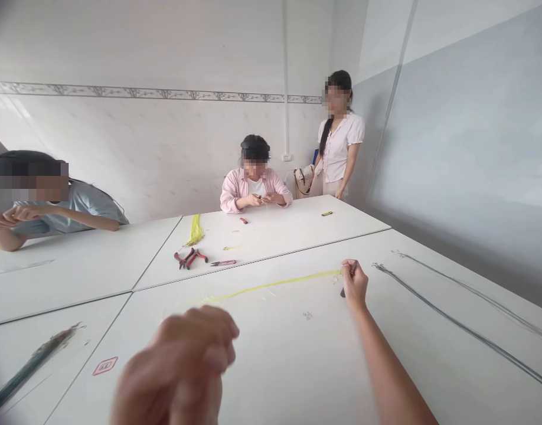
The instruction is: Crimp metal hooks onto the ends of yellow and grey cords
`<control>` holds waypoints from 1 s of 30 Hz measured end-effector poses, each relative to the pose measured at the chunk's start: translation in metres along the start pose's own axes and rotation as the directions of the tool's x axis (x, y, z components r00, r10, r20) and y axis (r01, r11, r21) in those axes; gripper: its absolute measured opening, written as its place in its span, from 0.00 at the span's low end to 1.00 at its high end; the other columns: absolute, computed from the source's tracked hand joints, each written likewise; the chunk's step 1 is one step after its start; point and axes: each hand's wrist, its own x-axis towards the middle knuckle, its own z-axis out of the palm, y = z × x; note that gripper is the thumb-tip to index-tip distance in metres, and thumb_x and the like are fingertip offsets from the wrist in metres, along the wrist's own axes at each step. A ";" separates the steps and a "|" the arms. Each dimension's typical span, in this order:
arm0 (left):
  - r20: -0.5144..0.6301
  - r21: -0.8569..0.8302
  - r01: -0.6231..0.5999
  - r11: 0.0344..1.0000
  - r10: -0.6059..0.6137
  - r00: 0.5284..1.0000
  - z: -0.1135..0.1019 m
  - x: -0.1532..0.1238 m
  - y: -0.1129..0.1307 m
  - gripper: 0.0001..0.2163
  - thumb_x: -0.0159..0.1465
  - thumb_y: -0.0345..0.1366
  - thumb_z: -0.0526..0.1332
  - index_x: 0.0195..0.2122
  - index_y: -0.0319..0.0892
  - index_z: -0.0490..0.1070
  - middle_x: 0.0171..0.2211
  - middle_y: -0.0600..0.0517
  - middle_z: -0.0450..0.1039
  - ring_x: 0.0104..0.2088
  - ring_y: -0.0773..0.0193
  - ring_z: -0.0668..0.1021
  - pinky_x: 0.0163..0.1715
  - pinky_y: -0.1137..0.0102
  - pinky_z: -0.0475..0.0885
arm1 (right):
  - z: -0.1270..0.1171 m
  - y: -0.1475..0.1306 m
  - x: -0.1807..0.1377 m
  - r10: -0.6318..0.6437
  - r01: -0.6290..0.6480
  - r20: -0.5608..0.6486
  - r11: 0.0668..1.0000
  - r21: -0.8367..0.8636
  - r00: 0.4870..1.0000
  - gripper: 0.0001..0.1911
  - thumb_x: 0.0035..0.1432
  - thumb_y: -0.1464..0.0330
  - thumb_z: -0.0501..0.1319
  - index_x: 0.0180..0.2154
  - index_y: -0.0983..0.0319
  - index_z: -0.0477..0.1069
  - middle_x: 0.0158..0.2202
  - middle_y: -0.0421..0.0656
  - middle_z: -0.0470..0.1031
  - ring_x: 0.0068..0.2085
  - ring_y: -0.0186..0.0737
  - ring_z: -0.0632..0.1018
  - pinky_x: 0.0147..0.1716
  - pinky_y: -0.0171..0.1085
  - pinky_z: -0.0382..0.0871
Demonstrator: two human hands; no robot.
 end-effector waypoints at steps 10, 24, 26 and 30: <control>0.344 0.219 0.326 0.920 -0.385 0.856 -0.016 0.047 -0.041 0.05 0.70 0.33 0.60 0.42 0.48 0.75 0.34 0.57 0.77 0.34 0.68 0.76 0.36 0.73 0.71 | 0.031 -0.175 -0.077 -0.437 -0.144 0.697 0.782 0.607 0.568 0.25 0.67 0.47 0.57 0.26 0.58 0.59 0.24 0.37 0.59 0.27 0.35 0.65 0.32 0.39 0.68; 0.365 -0.125 0.271 0.954 -0.210 0.907 -0.008 0.045 -0.033 0.03 0.69 0.32 0.63 0.38 0.46 0.76 0.25 0.56 0.74 0.29 0.68 0.75 0.32 0.72 0.71 | 0.012 -0.206 -0.096 -0.605 -0.376 0.735 0.632 0.677 0.307 0.24 0.68 0.57 0.60 0.23 0.59 0.59 0.17 0.32 0.54 0.20 0.29 0.54 0.20 0.34 0.49; 0.337 -0.146 0.268 0.952 -0.207 0.919 -0.004 0.044 -0.033 0.03 0.69 0.33 0.64 0.38 0.46 0.76 0.27 0.56 0.73 0.28 0.69 0.73 0.32 0.72 0.71 | 0.011 -0.207 -0.095 -0.596 -0.389 0.739 0.630 0.672 0.313 0.23 0.68 0.59 0.60 0.23 0.60 0.60 0.17 0.32 0.53 0.20 0.28 0.54 0.20 0.34 0.48; 0.310 -0.143 0.289 0.947 -0.234 0.922 0.001 0.041 -0.036 0.03 0.70 0.35 0.64 0.38 0.47 0.76 0.28 0.56 0.69 0.29 0.69 0.72 0.32 0.72 0.71 | 0.008 -0.209 -0.093 -0.562 -0.413 0.760 0.639 0.649 0.326 0.23 0.67 0.59 0.61 0.23 0.60 0.60 0.17 0.31 0.52 0.20 0.28 0.52 0.21 0.34 0.46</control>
